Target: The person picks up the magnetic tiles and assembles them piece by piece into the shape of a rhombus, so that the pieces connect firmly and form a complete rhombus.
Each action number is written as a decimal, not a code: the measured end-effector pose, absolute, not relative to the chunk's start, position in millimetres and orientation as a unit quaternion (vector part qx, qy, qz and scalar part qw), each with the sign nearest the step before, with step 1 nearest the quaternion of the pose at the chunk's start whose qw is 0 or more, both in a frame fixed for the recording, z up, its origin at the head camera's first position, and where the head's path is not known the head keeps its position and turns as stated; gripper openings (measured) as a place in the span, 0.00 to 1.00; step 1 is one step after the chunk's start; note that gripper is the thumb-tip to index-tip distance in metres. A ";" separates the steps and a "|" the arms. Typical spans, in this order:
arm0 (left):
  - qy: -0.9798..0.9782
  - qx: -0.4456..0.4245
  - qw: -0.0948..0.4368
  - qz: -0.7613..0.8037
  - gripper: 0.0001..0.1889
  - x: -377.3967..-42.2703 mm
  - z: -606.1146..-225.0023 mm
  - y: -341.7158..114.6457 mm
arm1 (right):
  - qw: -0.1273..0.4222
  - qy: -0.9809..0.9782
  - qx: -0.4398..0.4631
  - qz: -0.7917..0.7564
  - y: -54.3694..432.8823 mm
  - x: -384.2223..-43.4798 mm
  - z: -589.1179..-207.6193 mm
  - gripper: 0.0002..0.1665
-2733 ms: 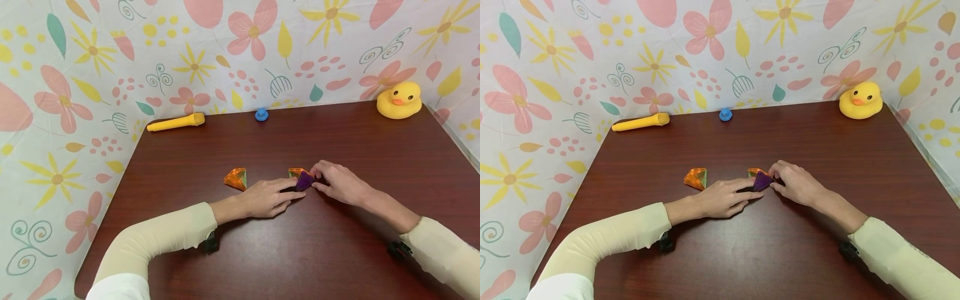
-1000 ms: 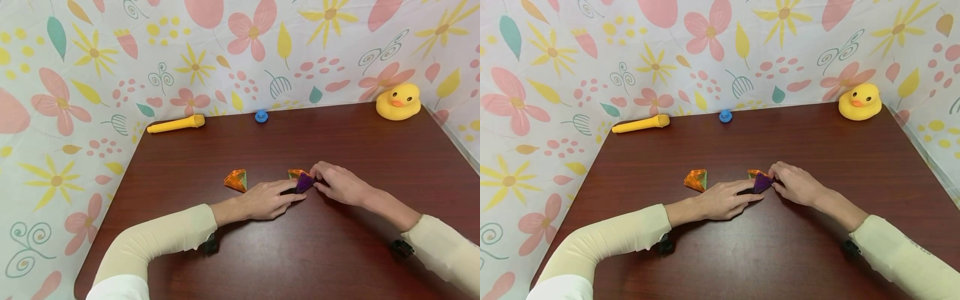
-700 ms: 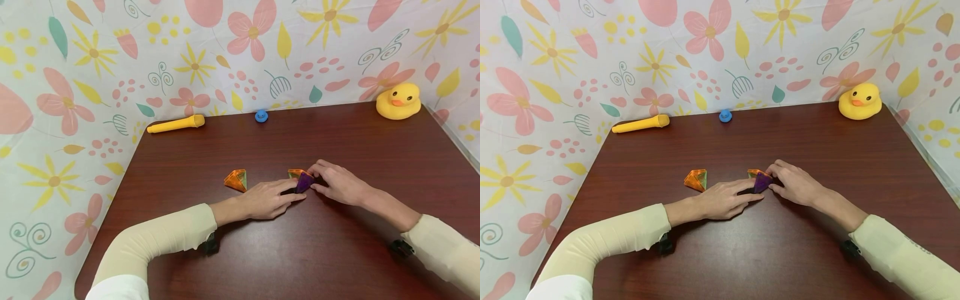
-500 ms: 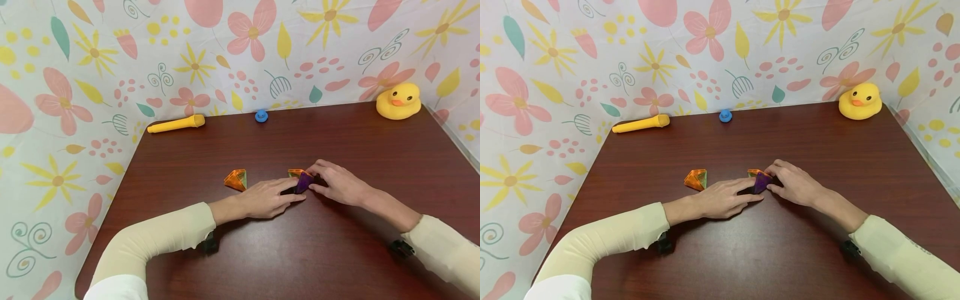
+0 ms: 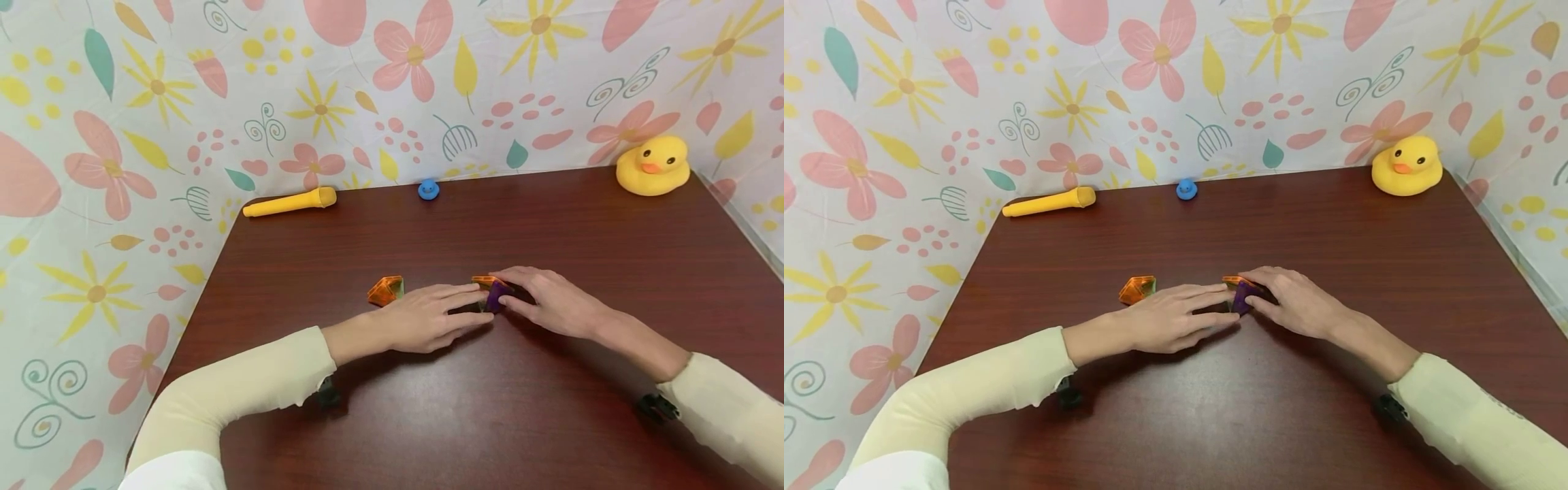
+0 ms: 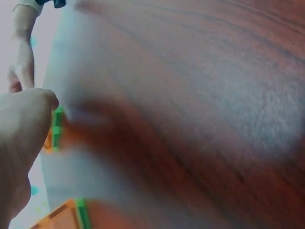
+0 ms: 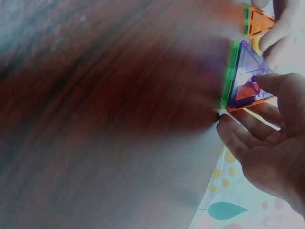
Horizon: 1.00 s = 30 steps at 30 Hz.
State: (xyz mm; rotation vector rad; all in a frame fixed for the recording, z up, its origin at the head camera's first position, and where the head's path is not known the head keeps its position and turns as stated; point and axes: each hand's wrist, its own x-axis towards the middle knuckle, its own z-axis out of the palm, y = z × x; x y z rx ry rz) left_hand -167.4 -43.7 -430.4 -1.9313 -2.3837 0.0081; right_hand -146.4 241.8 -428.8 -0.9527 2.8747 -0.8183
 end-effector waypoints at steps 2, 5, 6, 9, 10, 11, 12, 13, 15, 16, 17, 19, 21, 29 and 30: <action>-0.772 -0.633 0.047 -0.013 0.30 -168.8 -423.2 -49.1 | 0.004 0.912 -0.307 -0.272 241.8 -146.5 -428.7 0.27; -0.772 -0.631 0.065 -0.028 0.31 -172.1 -409.9 -59.4 | 0.010 0.909 -0.305 -0.283 241.0 -146.4 -428.7 0.27; -0.773 -0.630 0.072 -0.033 0.32 -173.9 -405.7 -63.5 | 0.013 0.909 -0.304 -0.285 240.7 -146.2 -428.6 0.27; -0.779 -0.620 0.081 -0.046 0.38 -179.8 -393.1 -77.7 | 0.020 0.907 -0.301 -0.294 239.2 -145.7 -428.6 0.28; -0.782 -0.616 0.080 -0.054 0.41 -181.8 -388.9 -83.3 | 0.022 0.907 -0.299 -0.296 238.8 -145.4 -428.7 0.29; -0.784 -0.612 0.077 -0.064 0.44 -184.1 -385.3 -89.0 | 0.025 0.907 -0.297 -0.298 238.4 -145.1 -428.7 0.29; -0.788 -0.608 0.071 -0.073 0.48 -186.2 -382.1 -94.5 | 0.026 0.907 -0.295 -0.299 238.1 -144.8 -428.9 0.30; -0.791 -0.602 0.064 -0.084 0.52 -188.1 -378.9 -100.1 | 0.028 0.907 -0.293 -0.300 238.0 -144.6 -429.2 0.31; -0.799 -0.590 0.048 -0.103 0.58 -191.7 -374.8 -111.1 | 0.031 0.908 -0.290 -0.301 238.2 -144.0 -429.7 0.32; -0.803 -0.584 0.042 -0.112 0.61 -193.5 -373.8 -116.4 | 0.033 0.909 -0.287 -0.302 238.4 -143.8 -429.9 0.33; -0.807 -0.578 0.037 -0.119 0.63 -195.3 -373.7 -121.4 | 0.034 0.908 -0.287 -0.303 238.5 -143.5 -429.7 0.34; -0.816 -0.563 0.029 -0.125 0.65 -198.1 -374.5 -131.1 | 0.036 0.908 -0.284 -0.305 238.9 -143.0 -429.6 0.34; -0.828 -0.546 0.019 -0.128 0.67 -200.7 -376.9 -140.5 | 0.038 0.907 -0.283 -0.309 238.9 -143.1 -429.2 0.34; -0.871 -0.475 -0.025 -0.123 0.69 -207.9 -389.6 -169.7 | 0.032 0.908 -0.279 -0.312 237.3 -144.7 -431.0 0.34; -0.874 -0.470 -0.028 -0.120 0.68 -208.6 -391.8 -171.6 | 0.033 0.907 -0.279 -0.314 237.3 -144.9 -431.4 0.35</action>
